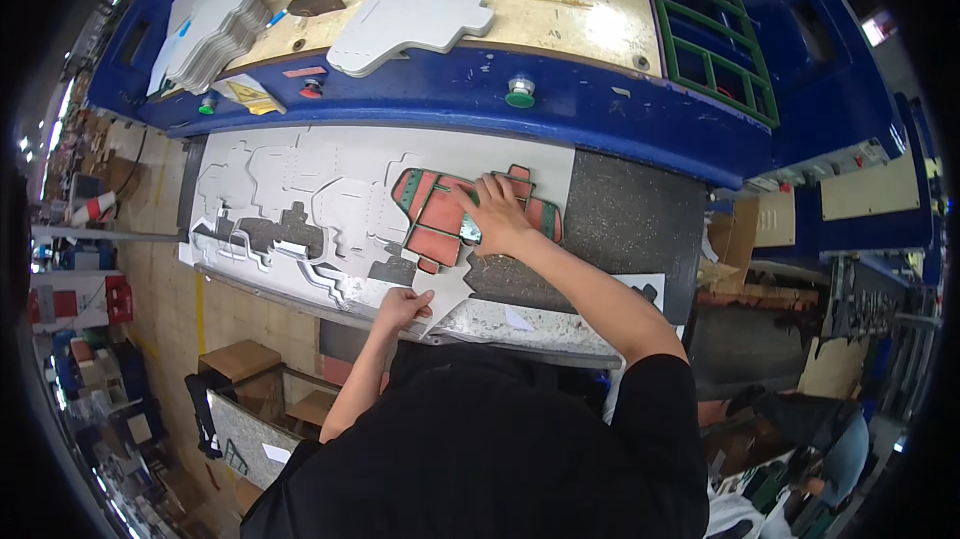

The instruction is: Operator uses a die-cutting machine to cut shoe patterns from white material sheets, placing the die mold, cycling the machine, and removing the cut components.

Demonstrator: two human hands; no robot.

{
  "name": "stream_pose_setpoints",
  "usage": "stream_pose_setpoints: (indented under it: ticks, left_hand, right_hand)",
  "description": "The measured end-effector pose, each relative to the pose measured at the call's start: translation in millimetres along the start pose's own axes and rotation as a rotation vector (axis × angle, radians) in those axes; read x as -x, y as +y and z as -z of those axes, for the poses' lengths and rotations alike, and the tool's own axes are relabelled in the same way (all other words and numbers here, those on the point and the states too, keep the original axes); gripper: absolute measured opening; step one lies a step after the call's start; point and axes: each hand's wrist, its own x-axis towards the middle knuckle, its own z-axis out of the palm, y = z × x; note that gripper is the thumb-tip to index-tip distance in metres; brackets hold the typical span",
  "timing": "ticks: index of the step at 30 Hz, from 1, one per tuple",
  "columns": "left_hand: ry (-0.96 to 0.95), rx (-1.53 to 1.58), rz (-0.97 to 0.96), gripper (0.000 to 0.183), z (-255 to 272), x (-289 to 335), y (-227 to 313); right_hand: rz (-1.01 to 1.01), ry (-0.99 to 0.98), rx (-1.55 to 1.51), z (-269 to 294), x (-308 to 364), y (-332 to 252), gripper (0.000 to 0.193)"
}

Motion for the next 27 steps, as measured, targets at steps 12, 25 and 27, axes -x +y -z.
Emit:
stream_pose_setpoints:
  ticks: [12,25,27]
  left_hand:
    - [0.116,-0.241,-0.005,0.041,-15.8,10.8,16.8]
    - [0.502,-0.544,-0.946,0.078,51.8,-67.9,98.8]
    - [0.37,-0.568,-1.032,0.082,58.1,-87.6,99.9]
  right_hand:
    - [0.082,-0.227,0.033,47.1,-20.1,60.0,0.102]
    - [-0.842,0.482,-0.422,-26.4,49.9,2.6,0.052]
    - [-0.709,0.443,-0.566,-39.6,41.9,3.8,0.042]
